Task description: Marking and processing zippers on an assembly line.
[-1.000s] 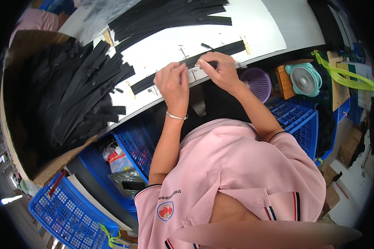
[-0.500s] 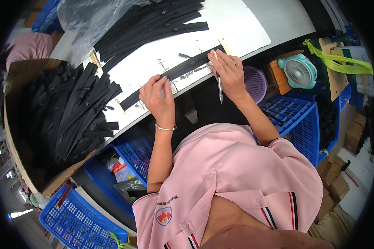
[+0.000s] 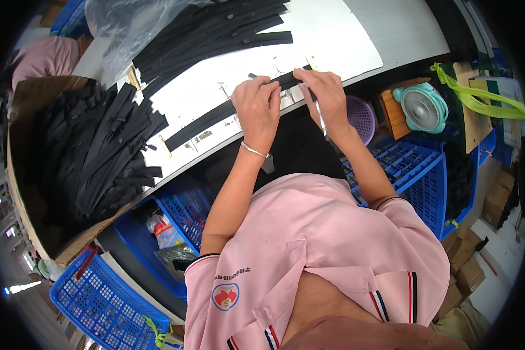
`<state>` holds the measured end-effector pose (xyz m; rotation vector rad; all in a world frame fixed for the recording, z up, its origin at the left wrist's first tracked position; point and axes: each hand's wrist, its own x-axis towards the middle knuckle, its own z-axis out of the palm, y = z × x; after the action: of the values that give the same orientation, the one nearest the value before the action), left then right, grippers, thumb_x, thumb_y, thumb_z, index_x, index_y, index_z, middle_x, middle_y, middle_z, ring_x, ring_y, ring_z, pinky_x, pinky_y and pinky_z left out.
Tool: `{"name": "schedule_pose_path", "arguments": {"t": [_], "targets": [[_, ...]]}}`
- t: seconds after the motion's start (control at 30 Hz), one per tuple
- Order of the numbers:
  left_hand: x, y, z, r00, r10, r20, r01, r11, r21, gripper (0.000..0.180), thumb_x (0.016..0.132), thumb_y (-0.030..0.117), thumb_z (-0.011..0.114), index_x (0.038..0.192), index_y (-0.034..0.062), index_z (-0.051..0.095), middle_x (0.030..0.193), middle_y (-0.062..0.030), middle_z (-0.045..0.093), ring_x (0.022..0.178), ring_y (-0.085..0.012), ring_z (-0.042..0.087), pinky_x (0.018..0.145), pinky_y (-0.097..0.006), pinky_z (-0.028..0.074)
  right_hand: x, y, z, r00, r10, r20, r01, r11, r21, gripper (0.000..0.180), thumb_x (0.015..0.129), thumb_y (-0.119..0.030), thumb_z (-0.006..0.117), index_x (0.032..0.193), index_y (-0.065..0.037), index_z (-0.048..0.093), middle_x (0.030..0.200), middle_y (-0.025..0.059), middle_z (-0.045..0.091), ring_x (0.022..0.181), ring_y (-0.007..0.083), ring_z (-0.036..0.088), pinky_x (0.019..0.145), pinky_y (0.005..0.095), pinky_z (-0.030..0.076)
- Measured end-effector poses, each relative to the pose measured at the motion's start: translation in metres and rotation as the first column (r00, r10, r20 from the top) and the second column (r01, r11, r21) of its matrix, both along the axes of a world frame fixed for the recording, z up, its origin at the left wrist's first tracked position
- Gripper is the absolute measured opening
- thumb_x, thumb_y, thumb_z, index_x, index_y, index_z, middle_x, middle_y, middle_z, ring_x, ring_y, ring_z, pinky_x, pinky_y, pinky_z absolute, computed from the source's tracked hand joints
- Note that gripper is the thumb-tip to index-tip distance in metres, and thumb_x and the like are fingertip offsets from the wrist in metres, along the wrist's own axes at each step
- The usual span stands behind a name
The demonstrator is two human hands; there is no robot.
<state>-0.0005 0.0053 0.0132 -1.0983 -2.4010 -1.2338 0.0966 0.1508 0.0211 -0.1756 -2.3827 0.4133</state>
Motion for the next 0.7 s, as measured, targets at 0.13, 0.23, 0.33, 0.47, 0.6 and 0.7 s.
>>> {"name": "schedule_pose_path", "arguments": {"t": [0.13, 0.23, 0.33, 0.47, 0.6, 0.7], "targets": [[0.000, 0.000, -0.001, 1.000, 0.021, -0.013, -0.021, 1.000, -0.019, 0.010, 0.083, 0.009, 0.079, 0.092, 0.0082, 0.076, 0.103, -0.0022, 0.071, 0.101, -0.0249, 0.061, 0.093, -0.038, 0.043, -0.019, 0.004, 0.018, 0.999, 0.014, -0.036, -0.024, 0.955, -0.297, 0.025, 0.086, -0.008, 0.078, 0.111, -0.008, 0.075, 0.088, 0.0082, 0.074, 0.073, 0.0195, 0.065, 0.070, 0.0302, 0.048], [0.000, 0.000, -0.001, 1.000, 0.017, -0.018, -0.018, 1.000, -0.015, 0.011, 0.082, 0.008, 0.079, 0.092, 0.0084, 0.076, 0.103, -0.0020, 0.071, 0.100, -0.0247, 0.062, 0.092, -0.037, 0.043, -0.034, 0.014, 0.008, 0.991, 0.126, -0.037, -0.122, 0.786, -0.606, 0.011, 0.090, -0.007, 0.074, 0.099, -0.003, 0.077, 0.087, 0.0077, 0.074, 0.067, 0.0206, 0.065, 0.059, 0.0294, 0.048], [0.000, 0.001, -0.003, 0.999, 0.020, -0.029, -0.021, 1.000, -0.006, 0.012, 0.081, 0.008, 0.080, 0.092, 0.0089, 0.076, 0.102, -0.0015, 0.071, 0.099, -0.0245, 0.062, 0.091, -0.037, 0.043, -0.041, 0.015, -0.010, 0.988, 0.153, -0.033, -0.137, 0.747, -0.651, 0.008, 0.092, -0.007, 0.072, 0.094, -0.001, 0.077, 0.087, 0.0070, 0.076, 0.063, 0.0209, 0.066, 0.053, 0.0290, 0.047], [-0.001, 0.000, -0.006, 0.998, 0.024, -0.050, -0.023, 1.000, 0.015, 0.013, 0.080, 0.007, 0.080, 0.092, 0.0100, 0.076, 0.102, -0.0005, 0.071, 0.098, -0.0238, 0.061, 0.089, -0.037, 0.043, -0.040, 0.016, -0.014, 0.978, 0.204, 0.034, -0.158, 0.843, -0.513, 0.011, 0.094, -0.009, 0.070, 0.095, 0.001, 0.076, 0.091, 0.0081, 0.077, 0.070, 0.0178, 0.072, 0.058, 0.0272, 0.051], [0.000, 0.000, -0.006, 0.998, 0.034, -0.052, -0.033, 0.999, 0.017, 0.013, 0.080, 0.007, 0.080, 0.092, 0.0103, 0.076, 0.102, 0.0000, 0.070, 0.097, -0.0235, 0.061, 0.089, -0.037, 0.042, -0.039, 0.016, -0.013, 0.971, 0.210, 0.115, -0.137, 0.880, -0.455, 0.016, 0.096, -0.009, 0.068, 0.096, 0.005, 0.074, 0.092, 0.0092, 0.078, 0.076, 0.0162, 0.075, 0.062, 0.0262, 0.054], [0.001, 0.000, -0.006, 0.998, 0.022, -0.050, -0.021, 1.000, 0.015, 0.014, 0.080, 0.007, 0.080, 0.093, 0.0101, 0.076, 0.102, 0.0002, 0.070, 0.098, -0.0233, 0.061, 0.089, -0.037, 0.042, -0.041, 0.018, -0.021, 0.980, 0.199, 0.008, -0.185, 0.922, -0.340, 0.008, 0.093, -0.009, 0.071, 0.096, -0.005, 0.078, 0.090, 0.0054, 0.077, 0.063, 0.0185, 0.068, 0.051, 0.0279, 0.047]]}}
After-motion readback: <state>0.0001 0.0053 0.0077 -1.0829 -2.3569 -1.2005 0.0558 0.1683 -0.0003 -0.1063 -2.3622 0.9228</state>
